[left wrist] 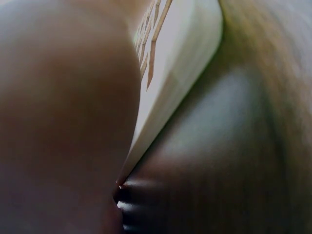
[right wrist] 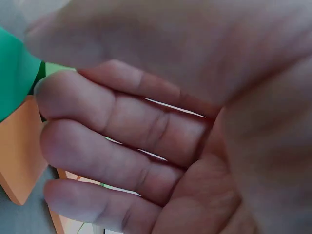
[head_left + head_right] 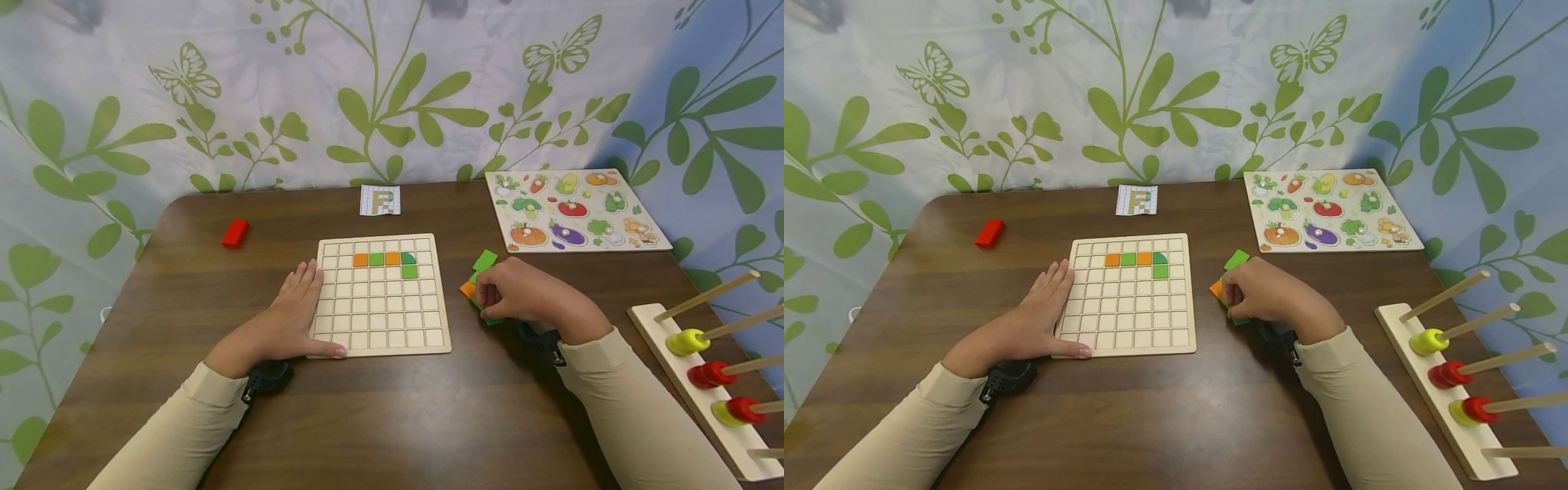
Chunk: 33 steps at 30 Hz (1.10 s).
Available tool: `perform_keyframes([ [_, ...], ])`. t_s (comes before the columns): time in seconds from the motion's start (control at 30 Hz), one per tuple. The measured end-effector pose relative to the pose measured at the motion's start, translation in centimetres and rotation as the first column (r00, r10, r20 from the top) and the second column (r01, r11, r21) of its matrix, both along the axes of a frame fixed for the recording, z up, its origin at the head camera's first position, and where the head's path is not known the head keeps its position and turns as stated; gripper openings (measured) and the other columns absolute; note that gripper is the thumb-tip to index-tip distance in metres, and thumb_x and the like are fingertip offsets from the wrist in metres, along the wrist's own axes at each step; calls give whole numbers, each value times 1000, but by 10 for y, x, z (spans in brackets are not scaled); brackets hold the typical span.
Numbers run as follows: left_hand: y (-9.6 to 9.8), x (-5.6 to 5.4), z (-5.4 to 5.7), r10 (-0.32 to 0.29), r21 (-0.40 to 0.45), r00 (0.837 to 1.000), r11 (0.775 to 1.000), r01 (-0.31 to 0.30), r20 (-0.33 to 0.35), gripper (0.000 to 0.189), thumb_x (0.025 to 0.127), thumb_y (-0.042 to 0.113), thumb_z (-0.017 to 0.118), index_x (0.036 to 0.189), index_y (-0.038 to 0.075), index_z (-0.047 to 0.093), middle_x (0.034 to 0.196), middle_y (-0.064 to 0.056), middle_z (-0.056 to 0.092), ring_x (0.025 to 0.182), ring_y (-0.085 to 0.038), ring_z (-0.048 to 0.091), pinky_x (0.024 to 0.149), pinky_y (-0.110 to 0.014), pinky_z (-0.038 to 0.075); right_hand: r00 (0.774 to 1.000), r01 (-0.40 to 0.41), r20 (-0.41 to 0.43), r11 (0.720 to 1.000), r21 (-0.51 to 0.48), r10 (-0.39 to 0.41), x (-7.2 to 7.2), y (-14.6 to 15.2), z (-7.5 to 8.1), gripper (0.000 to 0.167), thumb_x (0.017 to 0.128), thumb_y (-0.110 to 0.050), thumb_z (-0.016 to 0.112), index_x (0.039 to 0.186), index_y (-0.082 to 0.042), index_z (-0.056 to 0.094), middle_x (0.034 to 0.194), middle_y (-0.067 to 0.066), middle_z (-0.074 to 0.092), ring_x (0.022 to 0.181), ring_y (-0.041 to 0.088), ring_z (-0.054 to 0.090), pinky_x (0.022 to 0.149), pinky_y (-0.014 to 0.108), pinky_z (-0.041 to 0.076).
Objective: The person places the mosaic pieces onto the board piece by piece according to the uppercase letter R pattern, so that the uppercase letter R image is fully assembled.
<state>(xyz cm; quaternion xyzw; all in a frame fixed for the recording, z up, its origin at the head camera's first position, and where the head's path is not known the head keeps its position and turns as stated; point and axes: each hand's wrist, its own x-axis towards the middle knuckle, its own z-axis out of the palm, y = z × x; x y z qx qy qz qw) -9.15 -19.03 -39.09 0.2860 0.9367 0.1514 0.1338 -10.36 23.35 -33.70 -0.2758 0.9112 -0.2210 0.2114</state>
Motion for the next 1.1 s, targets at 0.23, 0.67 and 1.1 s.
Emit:
perform_keyframes([
  [0.23,0,0,0,4,6,1000,1000,-4,-1,153,71,92,67,164,-10,1,171,-28,-6,157,-43,-8,124,-55,1,999,-21,40,1000,8,21,1,-1,1,22,83,-7,91,88,-12,71,80,-7,64,73,10,60,70,32,55],
  [0.67,0,0,-1,4,7,1000,1000,-4,0,152,71,92,68,164,-9,1,171,-27,-6,157,-42,-9,124,-55,1,998,-50,37,998,28,49,3,-2,1,25,80,-8,93,91,-12,71,81,-6,64,74,8,60,70,31,55],
  [1.1,0,1,0,9,4,1000,1000,-9,-1,153,71,92,68,164,-10,1,171,-28,-6,157,-42,-9,124,-55,1,997,-58,44,998,0,58,2,-4,-4,26,77,-1,91,91,-11,70,82,-5,63,75,13,61,71,32,55],
])
